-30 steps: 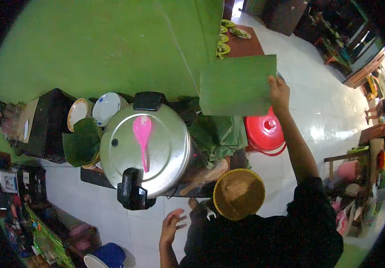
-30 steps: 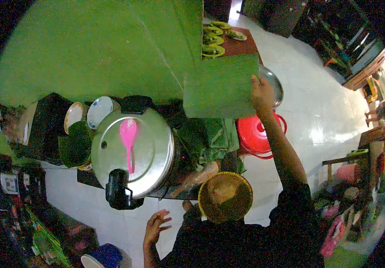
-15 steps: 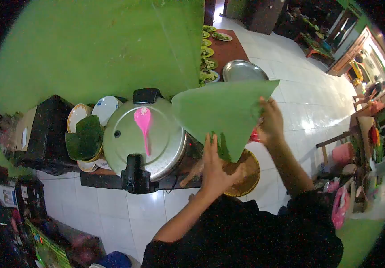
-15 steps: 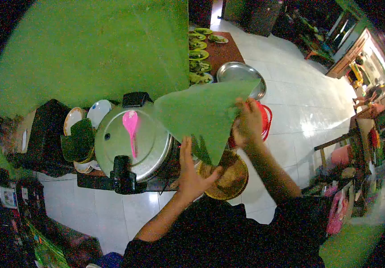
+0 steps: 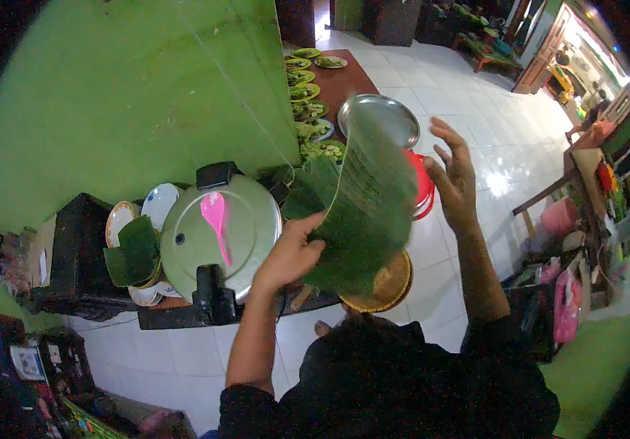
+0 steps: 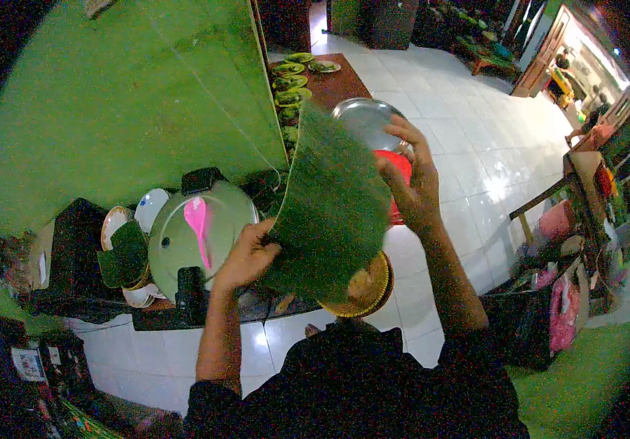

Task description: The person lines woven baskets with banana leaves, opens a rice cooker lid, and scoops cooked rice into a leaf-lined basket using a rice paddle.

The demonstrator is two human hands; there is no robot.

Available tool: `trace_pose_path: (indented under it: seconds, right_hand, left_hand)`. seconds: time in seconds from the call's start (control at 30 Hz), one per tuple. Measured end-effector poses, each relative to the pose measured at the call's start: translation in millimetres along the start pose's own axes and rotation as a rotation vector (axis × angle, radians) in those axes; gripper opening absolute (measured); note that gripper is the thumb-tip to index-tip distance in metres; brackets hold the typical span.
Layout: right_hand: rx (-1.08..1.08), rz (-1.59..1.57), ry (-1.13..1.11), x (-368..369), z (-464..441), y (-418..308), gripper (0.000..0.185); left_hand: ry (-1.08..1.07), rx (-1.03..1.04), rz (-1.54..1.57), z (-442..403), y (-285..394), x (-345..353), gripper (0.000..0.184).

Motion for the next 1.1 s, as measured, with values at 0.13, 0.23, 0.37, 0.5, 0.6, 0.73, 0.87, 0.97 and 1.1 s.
trace_pose_path:
  seconds: [0.13, 0.23, 0.37, 0.5, 0.6, 0.73, 0.87, 0.97, 1.1]
  right_hand:
    - [0.067, -0.185, -0.522, 13, 0, 0, 0.054]
    - [-0.142, -0.092, -0.824, 36, 1, -5, 0.053]
    - [0.074, -0.337, -1.168, 51, 0, -5, 0.053]
    - [0.027, 0.036, -1.250, 40, 1, 10, 0.043]
    - [0.015, 0.217, -1.198, 27, 4, 30, 0.035]
    - [0.126, 0.148, -1.129, 6, -3, 27, 0.032]
    - [0.368, 0.222, -1.079, -8, -20, 32, 0.029]
    - [0.166, 0.354, -1.038, 3, -5, 98, 0.035]
    - [0.046, 0.627, -0.888, 28, 46, 182, 0.038]
  left_hand:
    - [-0.324, -0.026, 0.009, -13, 14, -4, 0.056]
    - [-0.460, 0.002, -0.018, -17, 26, 2, 0.058]
    - [-0.575, -0.094, -0.094, -22, 40, -3, 0.060]
    - [-0.534, -0.173, -0.087, -16, 38, -22, 0.060]
    - [-0.502, -0.174, -0.184, -7, 13, -39, 0.056]
    - [-0.492, -0.257, -0.175, 1, 4, -48, 0.047]
    - [-0.295, -0.248, 0.030, -7, 12, -49, 0.041]
    - [-0.084, -0.259, -0.039, -20, -10, -41, 0.038]
    - [0.247, -0.293, -0.104, -22, -148, -18, 0.035]
Point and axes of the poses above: each hand's wrist, its own z-axis away from the middle knuckle, its own x-axis out of the palm, y = z × x, the point moved 2 cm from there along -z, towards the middle knuckle, and after that the axes turned 6 degrees about z, right-handed, at the moved point
